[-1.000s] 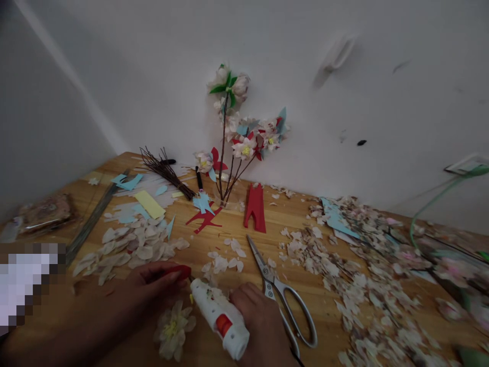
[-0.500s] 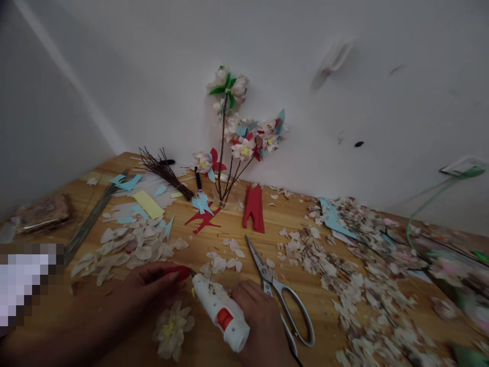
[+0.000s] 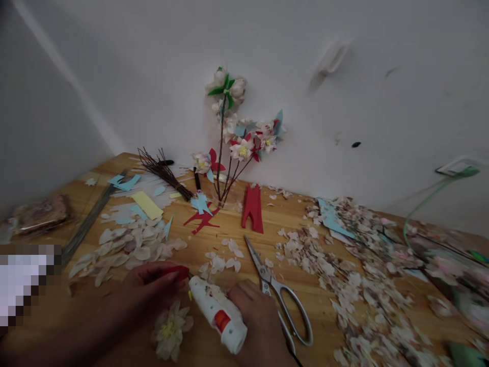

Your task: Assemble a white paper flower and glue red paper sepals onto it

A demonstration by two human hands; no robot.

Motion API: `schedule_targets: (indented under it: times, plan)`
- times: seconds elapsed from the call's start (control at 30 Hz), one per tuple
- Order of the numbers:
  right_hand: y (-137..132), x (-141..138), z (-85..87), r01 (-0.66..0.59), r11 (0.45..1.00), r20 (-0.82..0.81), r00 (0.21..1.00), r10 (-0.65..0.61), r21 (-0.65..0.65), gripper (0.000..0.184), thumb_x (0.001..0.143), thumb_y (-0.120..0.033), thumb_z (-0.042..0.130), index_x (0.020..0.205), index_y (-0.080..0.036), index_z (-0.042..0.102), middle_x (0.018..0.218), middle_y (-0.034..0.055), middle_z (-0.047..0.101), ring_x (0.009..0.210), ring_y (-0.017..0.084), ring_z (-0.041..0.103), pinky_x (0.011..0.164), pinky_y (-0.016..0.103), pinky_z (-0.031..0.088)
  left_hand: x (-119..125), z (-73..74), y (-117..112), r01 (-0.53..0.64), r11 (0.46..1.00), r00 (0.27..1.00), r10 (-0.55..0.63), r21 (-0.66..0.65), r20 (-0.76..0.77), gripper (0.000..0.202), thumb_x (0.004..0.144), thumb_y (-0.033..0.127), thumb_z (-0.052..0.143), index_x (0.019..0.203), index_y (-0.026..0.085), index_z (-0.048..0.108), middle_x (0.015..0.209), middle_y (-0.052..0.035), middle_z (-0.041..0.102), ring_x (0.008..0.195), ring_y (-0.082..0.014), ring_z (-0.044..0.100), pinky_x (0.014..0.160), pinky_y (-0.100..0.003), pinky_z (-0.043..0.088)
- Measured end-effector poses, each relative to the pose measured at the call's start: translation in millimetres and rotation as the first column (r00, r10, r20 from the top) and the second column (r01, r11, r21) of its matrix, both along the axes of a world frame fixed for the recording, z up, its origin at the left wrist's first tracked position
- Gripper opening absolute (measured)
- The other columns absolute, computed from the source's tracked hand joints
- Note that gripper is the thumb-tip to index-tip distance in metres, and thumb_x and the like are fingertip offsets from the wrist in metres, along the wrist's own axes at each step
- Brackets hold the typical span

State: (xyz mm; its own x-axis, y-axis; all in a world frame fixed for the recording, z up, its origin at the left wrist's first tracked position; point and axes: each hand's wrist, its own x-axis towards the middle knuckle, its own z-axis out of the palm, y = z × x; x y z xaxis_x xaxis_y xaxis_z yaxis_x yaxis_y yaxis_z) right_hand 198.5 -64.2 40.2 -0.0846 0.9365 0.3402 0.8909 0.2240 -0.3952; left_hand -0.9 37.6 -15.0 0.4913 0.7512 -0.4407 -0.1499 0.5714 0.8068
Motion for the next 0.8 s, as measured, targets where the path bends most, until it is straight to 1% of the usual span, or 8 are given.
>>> schedule_targets:
  times: [0.2,0.33,0.4,0.47,0.53,0.63,0.73,0.8]
  plan:
    - [-1.5,2.4,0.0,0.039,0.998,0.036,0.998,-0.041,0.042,0.006,0.070,-0.019,0.050,0.064,-0.022,0.051,0.059,0.0026,0.061,0.051,0.019,0.058,0.044,0.027,0.043,1.3,5.6,-2.2,-0.013,1.000,0.999,0.013,-0.007,-0.036,0.022,0.060,0.035,0.078,0.077,0.021,0.072,0.070,0.0004,0.075,0.062,-0.0122,0.065,0.053,-0.018,0.048]
    - [-5.8,17.9,-12.5,0.173,0.985,-0.176,0.970,-0.169,0.009,0.011,0.071,-0.029,0.055,0.062,-0.023,0.054,0.060,0.0014,0.062,0.053,0.019,0.059,0.046,0.027,0.044,0.9,8.9,-2.8,-0.035,0.999,0.999,0.035,0.006,-0.035,0.021,0.062,0.033,0.077,0.077,0.020,0.072,0.072,-0.0014,0.076,0.064,-0.0133,0.065,0.054,-0.019,0.048]
    - [-5.4,32.5,-22.5,0.330,0.936,-0.348,0.869,-0.351,-0.122,0.016,0.071,-0.037,0.060,0.065,-0.023,0.057,0.061,0.0017,0.063,0.055,0.020,0.060,0.050,0.029,0.047,0.9,11.6,-2.4,-0.050,0.999,0.998,0.050,0.010,-0.039,0.022,0.061,0.032,0.077,0.078,0.019,0.072,0.072,-0.0025,0.076,0.063,-0.0136,0.065,0.054,-0.020,0.048]
    - [-3.3,50.9,-31.4,0.479,0.840,-0.500,0.679,-0.538,-0.255,0.024,0.065,-0.043,0.067,0.074,-0.021,0.063,0.068,0.0036,0.069,0.061,0.023,0.064,0.056,0.031,0.051,0.9,14.0,-1.5,-0.061,0.998,0.997,0.062,0.007,-0.035,0.023,0.060,0.032,0.078,0.078,0.018,0.072,0.071,-0.0031,0.076,0.062,-0.0135,0.065,0.054,-0.020,0.048]
    - [-1.2,71.2,-37.2,0.549,0.781,-0.519,0.595,-0.614,-0.296,0.036,0.065,-0.047,0.066,0.084,-0.017,0.065,0.074,0.0068,0.072,0.067,0.026,0.066,0.060,0.034,0.053,0.6,15.4,-0.2,-0.076,0.997,0.997,0.076,-0.004,-0.021,0.025,0.059,0.032,0.079,0.078,0.019,0.072,0.073,-0.0034,0.076,0.065,-0.0144,0.066,0.054,-0.019,0.049]
    - [-0.2,99.0,-40.7,0.593,0.748,-0.504,0.568,-0.651,-0.299,0.044,0.064,-0.048,0.065,0.089,-0.012,0.066,0.077,0.0096,0.074,0.074,0.029,0.067,0.066,0.038,0.053,-0.3,16.8,1.9,-0.111,0.994,0.994,0.111,-0.006,-0.001,0.023,0.058,0.031,0.080,0.076,0.019,0.072,0.075,-0.0031,0.076,0.069,-0.0147,0.067,0.057,-0.019,0.050]
    - [-0.2,114.9,-42.3,0.591,0.753,-0.492,0.583,-0.647,-0.290,0.042,0.063,-0.046,0.067,0.089,-0.013,0.068,0.080,0.0087,0.075,0.076,0.029,0.067,0.069,0.038,0.052,-1.1,20.7,3.4,-0.151,0.988,0.988,0.151,0.002,-0.005,0.021,0.057,0.028,0.080,0.074,0.018,0.072,0.073,-0.0017,0.076,0.062,-0.0122,0.066,0.056,-0.019,0.049]
    - [1.2,117.5,-44.1,0.572,0.765,-0.481,0.603,-0.637,-0.296,0.037,0.062,-0.044,0.068,0.083,-0.014,0.070,0.074,0.0071,0.074,0.070,0.028,0.067,0.065,0.036,0.052,-1.4,24.7,4.2,-0.146,0.989,0.989,0.145,0.021,0.016,0.021,0.058,0.029,0.079,0.074,0.018,0.071,0.067,-0.0011,0.075,0.057,-0.0119,0.064,0.052,-0.019,0.048]
